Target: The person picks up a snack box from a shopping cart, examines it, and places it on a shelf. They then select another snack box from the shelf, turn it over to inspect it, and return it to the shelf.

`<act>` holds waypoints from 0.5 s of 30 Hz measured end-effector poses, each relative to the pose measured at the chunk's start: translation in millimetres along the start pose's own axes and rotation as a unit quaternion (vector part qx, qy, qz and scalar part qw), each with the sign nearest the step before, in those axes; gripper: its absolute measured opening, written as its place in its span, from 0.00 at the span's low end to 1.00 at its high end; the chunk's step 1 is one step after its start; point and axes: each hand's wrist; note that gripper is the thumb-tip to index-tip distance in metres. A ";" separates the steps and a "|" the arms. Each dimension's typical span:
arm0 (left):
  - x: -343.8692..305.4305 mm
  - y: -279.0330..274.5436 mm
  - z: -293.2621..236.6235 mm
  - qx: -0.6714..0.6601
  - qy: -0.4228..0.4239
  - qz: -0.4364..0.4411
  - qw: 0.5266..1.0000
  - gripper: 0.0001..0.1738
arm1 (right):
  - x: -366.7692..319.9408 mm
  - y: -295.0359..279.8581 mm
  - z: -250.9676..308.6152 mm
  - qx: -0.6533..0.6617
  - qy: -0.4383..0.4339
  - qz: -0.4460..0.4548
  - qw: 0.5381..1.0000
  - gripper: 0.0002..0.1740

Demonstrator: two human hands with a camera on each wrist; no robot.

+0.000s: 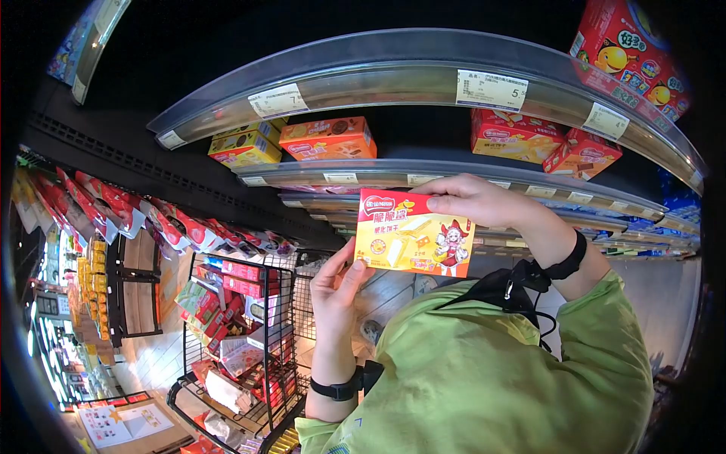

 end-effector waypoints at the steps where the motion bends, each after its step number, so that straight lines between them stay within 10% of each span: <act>1: 0.1 0.8 -0.9 -0.012 -0.005 -0.003 1.000 0.22 | 0.6 -0.7 -0.1 0.005 0.004 0.002 1.000 0.27; 11: 3.2 -1.1 1.5 0.023 -0.018 -0.002 1.000 0.20 | -6.2 -6.6 21.3 -0.104 -0.012 -0.029 0.994 0.25; 15: 1.8 -3.3 -2.1 0.037 -0.029 -0.013 0.999 0.19 | -14.7 -10.4 38.9 -0.293 -0.167 -0.149 0.929 0.24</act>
Point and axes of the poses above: each hand's wrist, its own x-axis towards the middle knuckle, its own y-axis out of the palm, z = x × y, and after that the axes turned 9 degrees about x, right-handed
